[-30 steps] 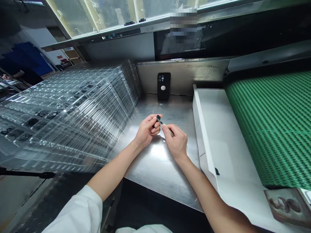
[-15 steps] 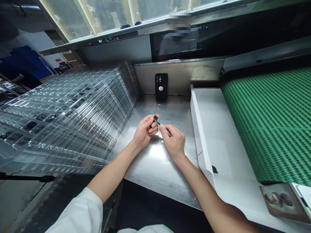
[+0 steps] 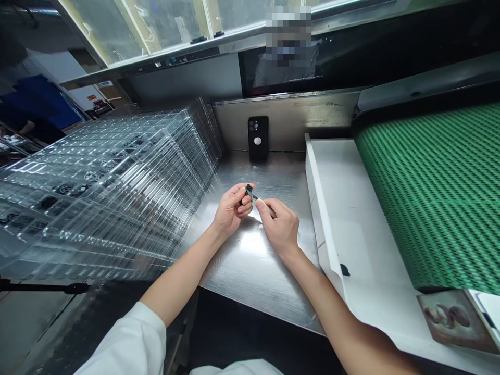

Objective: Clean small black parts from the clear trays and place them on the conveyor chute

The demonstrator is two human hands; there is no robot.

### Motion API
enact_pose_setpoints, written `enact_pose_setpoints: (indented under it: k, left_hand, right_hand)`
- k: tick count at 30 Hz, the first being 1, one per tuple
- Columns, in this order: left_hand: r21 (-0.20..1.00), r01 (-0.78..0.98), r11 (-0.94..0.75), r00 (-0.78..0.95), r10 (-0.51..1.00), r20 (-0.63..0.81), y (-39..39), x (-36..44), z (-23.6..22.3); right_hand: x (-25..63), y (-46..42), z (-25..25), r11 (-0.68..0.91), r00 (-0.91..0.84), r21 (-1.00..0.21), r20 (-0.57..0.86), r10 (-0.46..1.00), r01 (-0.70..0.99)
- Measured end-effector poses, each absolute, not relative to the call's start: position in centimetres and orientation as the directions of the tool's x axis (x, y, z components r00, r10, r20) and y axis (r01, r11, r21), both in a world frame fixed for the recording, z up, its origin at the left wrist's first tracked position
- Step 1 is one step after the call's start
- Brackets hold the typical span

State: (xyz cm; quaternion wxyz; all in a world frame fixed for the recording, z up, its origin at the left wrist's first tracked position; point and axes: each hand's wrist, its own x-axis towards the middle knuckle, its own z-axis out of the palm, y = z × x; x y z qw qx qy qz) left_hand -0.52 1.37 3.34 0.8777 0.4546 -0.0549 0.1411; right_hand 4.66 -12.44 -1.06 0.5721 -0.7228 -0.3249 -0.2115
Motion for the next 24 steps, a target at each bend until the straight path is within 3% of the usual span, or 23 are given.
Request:
enact_pose_setpoints:
  k: [15,21,24]
  left_hand:
    - [0.784,-0.288,0.550,0.957,0.183,0.223,1.4,-0.6,3.4]
    - [0.831,-0.214,0.514,0.976,0.137,0.167,1.0,-0.5,3.0]
    - [0.881,-0.142,0.451,0.989,0.091,0.113,0.3,-0.3,2.6]
  right_hand:
    - [4.6,-12.5,-0.8,-0.121,0.737,-0.732,0.638,0.224,0.670]
    - [4.7,-12.1,-1.0,0.002,0.820,-0.828,0.555,0.138,0.560]
    - [4.8,-12.0,-1.0,0.089,0.849,-0.866,0.499,0.174,0.491]
